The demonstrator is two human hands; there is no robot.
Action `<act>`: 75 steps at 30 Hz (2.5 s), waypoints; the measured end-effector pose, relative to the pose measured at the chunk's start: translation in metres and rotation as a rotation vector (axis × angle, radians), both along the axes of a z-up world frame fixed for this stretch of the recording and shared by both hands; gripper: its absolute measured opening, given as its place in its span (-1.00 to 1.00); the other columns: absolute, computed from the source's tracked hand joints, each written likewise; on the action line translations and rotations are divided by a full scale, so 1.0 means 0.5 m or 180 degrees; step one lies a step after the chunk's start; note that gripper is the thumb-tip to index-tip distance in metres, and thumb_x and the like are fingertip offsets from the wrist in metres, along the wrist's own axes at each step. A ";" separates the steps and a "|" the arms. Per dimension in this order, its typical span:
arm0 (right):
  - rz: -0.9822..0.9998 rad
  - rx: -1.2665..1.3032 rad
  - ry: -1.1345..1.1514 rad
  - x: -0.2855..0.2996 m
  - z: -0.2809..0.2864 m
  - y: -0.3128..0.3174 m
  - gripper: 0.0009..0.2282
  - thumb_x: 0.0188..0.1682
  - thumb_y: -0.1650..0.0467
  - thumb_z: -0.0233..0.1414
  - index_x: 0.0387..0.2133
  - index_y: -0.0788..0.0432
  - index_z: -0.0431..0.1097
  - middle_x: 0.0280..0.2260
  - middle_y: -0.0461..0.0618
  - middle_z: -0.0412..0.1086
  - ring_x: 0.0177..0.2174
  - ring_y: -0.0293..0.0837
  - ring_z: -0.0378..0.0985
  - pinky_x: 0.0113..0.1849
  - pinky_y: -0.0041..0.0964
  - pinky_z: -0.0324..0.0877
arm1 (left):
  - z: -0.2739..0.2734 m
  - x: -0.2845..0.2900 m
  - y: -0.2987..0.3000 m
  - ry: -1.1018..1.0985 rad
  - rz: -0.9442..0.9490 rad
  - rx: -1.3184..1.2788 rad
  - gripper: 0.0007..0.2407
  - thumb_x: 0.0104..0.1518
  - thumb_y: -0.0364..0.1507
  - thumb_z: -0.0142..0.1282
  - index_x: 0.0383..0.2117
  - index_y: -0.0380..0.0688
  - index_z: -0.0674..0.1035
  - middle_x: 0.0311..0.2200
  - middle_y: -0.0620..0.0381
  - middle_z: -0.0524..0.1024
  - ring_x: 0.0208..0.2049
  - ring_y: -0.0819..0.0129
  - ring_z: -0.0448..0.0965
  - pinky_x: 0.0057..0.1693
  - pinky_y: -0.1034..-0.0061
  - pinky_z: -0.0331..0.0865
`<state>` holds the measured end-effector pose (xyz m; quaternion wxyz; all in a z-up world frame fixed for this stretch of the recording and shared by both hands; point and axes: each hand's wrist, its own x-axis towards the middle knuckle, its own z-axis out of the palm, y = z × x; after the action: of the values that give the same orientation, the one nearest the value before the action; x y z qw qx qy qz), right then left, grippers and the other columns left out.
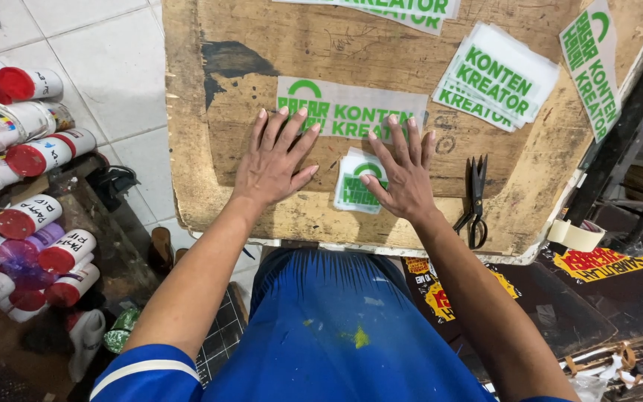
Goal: A person is seen organizing and securing printed labels onto a wooden board using masking tape and scissors in a workshop setting.
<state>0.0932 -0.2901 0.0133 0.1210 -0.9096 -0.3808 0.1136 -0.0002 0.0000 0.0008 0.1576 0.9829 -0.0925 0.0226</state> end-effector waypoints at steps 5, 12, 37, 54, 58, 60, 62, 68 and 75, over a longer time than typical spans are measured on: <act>-0.0010 -0.0004 0.0019 0.000 0.004 0.004 -0.37 0.11 -0.05 -0.18 0.42 -0.14 0.06 0.45 0.09 -0.29 0.38 0.22 -0.47 0.23 0.35 -0.61 | -0.002 0.001 -0.002 0.0011 0.0008 0.0016 -0.41 0.25 0.01 -0.07 0.41 0.16 0.23 0.40 -0.01 0.10 0.39 -0.08 0.02 0.44 -0.13 -0.20; -0.0028 0.0008 0.0055 -0.001 0.001 0.002 -0.38 0.11 -0.05 -0.19 0.42 -0.16 0.03 0.45 0.07 -0.30 0.38 0.22 -0.49 0.23 0.35 -0.63 | -0.002 0.000 -0.001 0.0059 -0.0008 -0.0018 -0.41 0.26 0.01 -0.09 0.42 0.17 0.21 0.41 0.00 0.06 0.40 -0.09 -0.02 0.44 -0.14 -0.21; -0.0099 -0.0055 0.0009 0.005 0.031 0.016 -0.40 0.09 -0.06 -0.16 0.36 -0.15 0.15 0.43 0.05 -0.22 0.38 0.22 -0.39 0.23 0.38 -0.58 | 0.005 0.003 -0.002 0.0015 -0.0014 -0.0007 -0.42 0.27 0.00 -0.08 0.40 0.16 0.23 0.40 -0.01 0.08 0.38 -0.08 0.01 0.42 -0.14 -0.17; -0.1446 0.0885 -0.0228 -0.069 0.118 -0.229 -0.67 -0.05 0.41 0.10 0.02 0.05 0.42 -0.11 0.04 0.28 -0.07 0.14 0.41 0.02 0.04 0.28 | 0.069 0.039 -0.047 -0.0791 0.0524 -0.0446 -0.54 0.17 -0.06 0.13 0.08 -0.06 0.50 0.06 -0.08 0.33 0.12 -0.05 0.32 0.25 -0.08 0.15; -0.2092 0.0314 -0.0268 -0.170 0.068 -0.435 -0.88 -0.05 0.49 0.04 -0.50 0.12 0.23 -0.55 0.02 0.11 -0.46 0.15 0.28 -0.32 0.05 0.17 | 0.117 0.003 -0.106 -0.0881 0.0564 -0.0467 -0.56 0.22 -0.06 0.08 0.09 -0.07 0.51 0.06 -0.08 0.34 0.05 -0.07 0.36 0.21 -0.03 0.21; -0.2164 0.0235 0.0439 -0.207 0.073 -0.463 -0.60 -0.11 0.25 0.22 -0.14 0.28 0.38 -0.33 0.23 0.36 -0.25 0.23 0.47 -0.15 0.09 0.35 | 0.135 -0.013 -0.161 -0.0838 0.0705 -0.0623 -0.62 0.22 -0.18 0.11 0.09 -0.08 0.52 0.09 -0.02 0.33 0.04 -0.05 0.36 0.16 0.03 0.24; -0.2059 0.0083 0.0380 -0.201 0.073 -0.457 -0.51 -0.14 0.21 0.26 -0.08 0.33 0.36 -0.28 0.28 0.38 -0.20 0.25 0.49 -0.08 0.11 0.35 | 0.150 -0.016 -0.240 -0.0744 0.0709 -0.0785 -0.65 0.22 -0.21 0.12 0.06 -0.09 0.53 0.08 -0.01 0.34 0.03 -0.04 0.37 0.15 0.06 0.25; -0.2056 -0.0519 0.1245 -0.140 0.097 -0.456 -0.48 -0.22 0.20 0.26 -0.10 0.34 0.35 -0.24 0.33 0.44 -0.16 0.33 0.55 -0.10 0.20 0.44 | 0.192 0.049 -0.549 -0.0463 0.0341 -0.1553 -0.71 0.19 -0.35 0.17 0.01 -0.15 0.55 -0.02 0.02 0.40 0.02 0.01 0.44 0.15 0.14 0.28; -0.2133 0.0477 0.2747 -0.133 0.057 -0.601 -0.51 -0.30 0.06 0.20 -0.14 0.01 0.49 -0.17 0.03 0.55 -0.04 0.13 0.55 -0.02 0.11 0.47 | 0.209 0.164 -0.898 -0.0003 -0.0179 -0.2060 -0.79 0.18 -0.37 0.16 -0.10 -0.09 0.58 -0.38 0.11 0.51 -0.32 0.15 0.57 -0.10 0.27 0.45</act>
<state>0.0266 -0.5906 0.0419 0.3602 -0.8409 0.0067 0.4040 0.0820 -0.4491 0.1052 0.4624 0.8789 -0.1077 0.0469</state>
